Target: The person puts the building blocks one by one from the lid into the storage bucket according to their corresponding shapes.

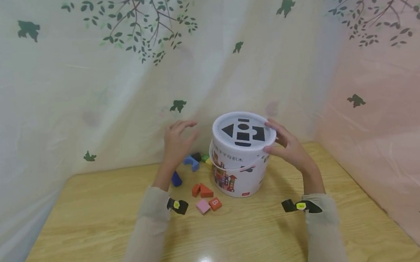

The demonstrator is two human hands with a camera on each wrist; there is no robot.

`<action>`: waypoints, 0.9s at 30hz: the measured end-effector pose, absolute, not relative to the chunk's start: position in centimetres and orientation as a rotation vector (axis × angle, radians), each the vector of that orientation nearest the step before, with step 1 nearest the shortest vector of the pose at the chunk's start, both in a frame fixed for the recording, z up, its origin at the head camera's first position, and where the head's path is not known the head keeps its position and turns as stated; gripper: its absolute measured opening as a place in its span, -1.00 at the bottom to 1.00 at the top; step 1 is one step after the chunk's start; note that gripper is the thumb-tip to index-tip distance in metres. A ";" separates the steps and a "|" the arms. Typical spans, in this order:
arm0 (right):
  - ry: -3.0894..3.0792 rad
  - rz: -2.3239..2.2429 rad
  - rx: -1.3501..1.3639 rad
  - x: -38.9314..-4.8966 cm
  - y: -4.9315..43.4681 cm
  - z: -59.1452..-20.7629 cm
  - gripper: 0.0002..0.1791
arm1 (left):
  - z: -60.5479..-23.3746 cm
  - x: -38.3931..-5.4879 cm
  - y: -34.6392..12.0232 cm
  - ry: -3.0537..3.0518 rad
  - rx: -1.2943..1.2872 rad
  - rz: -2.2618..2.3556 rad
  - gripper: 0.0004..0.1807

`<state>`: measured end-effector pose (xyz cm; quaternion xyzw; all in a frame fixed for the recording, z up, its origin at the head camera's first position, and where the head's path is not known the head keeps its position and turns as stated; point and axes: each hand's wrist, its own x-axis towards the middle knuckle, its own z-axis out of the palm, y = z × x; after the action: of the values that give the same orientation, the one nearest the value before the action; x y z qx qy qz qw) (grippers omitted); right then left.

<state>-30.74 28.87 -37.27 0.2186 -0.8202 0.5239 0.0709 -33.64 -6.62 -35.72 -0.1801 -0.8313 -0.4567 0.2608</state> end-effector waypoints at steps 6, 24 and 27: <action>-2.459 1.575 0.660 -30.8 28.8 -37.4 -0.08 | -37.0 -33.3 -8.9 -2.337 -0.416 -1.253 -0.70; -2.445 1.569 0.683 -30.8 29.0 -37.6 -0.10 | -42.0 -32.7 -14.5 -2.793 -0.262 -0.848 -0.54; -2.442 1.570 0.684 -30.8 29.0 -37.6 -0.11 | -43.0 -32.6 -15.0 -2.823 -0.266 -0.787 -0.55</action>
<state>-30.82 28.99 -37.58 0.2287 -0.8162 0.5247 0.0794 -32.62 -15.05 -42.95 -0.0900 -0.9546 -0.2660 0.0996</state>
